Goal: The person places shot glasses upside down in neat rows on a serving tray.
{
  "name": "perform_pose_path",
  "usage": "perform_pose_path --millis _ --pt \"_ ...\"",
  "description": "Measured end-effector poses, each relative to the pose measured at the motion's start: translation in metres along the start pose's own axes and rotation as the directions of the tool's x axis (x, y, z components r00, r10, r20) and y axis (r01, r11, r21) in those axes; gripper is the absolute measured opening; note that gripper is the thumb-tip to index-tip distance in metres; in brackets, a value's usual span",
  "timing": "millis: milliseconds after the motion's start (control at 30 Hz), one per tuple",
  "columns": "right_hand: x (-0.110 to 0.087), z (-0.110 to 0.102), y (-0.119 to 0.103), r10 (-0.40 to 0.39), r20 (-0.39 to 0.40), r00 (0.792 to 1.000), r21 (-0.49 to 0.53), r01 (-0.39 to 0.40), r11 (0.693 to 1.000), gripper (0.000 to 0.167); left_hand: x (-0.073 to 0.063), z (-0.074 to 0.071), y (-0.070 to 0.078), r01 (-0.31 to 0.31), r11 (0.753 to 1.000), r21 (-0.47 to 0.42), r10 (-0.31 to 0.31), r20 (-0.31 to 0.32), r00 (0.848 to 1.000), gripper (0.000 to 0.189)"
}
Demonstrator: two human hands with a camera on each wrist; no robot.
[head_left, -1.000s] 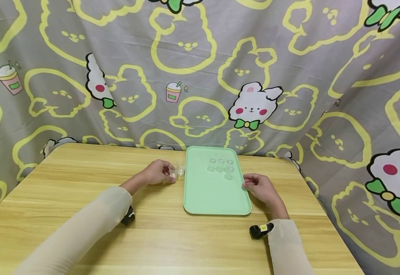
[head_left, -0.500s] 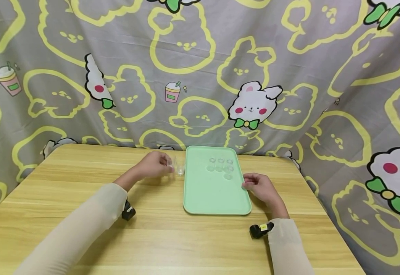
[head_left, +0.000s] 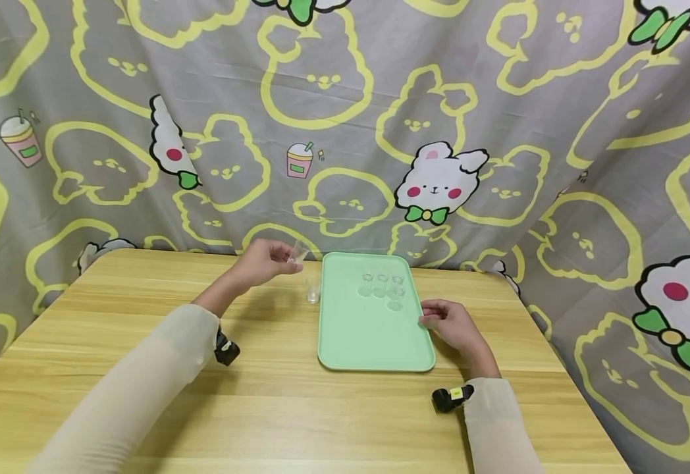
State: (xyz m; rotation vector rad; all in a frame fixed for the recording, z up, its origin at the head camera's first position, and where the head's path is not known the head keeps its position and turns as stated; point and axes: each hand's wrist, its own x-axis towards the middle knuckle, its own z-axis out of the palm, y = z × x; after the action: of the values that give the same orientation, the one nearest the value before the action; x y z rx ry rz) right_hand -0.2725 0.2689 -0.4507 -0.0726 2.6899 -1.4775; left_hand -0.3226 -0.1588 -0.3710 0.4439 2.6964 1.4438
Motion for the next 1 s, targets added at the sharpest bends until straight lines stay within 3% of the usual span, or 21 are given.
perform_pose_path --millis 367,700,1000 --pt "0.0 -0.001 0.003 -0.013 -0.011 1.0 -0.021 0.012 1.0 0.036 0.012 0.012 0.011 0.013 0.995 -0.095 -0.017 -0.041 0.999 0.032" --pt "0.0 0.0 0.001 0.001 -0.004 1.0 -0.012 -0.002 1.0 0.037 0.017 0.025 0.02 -0.01 0.989 -0.147 0.0 -0.068 0.998 0.03" --pt "-0.001 0.0 -0.003 0.008 0.006 1.0 -0.007 -0.008 1.0 0.039 0.022 0.035 0.031 -0.004 0.98 -0.201 -0.008 -0.062 0.998 0.028"
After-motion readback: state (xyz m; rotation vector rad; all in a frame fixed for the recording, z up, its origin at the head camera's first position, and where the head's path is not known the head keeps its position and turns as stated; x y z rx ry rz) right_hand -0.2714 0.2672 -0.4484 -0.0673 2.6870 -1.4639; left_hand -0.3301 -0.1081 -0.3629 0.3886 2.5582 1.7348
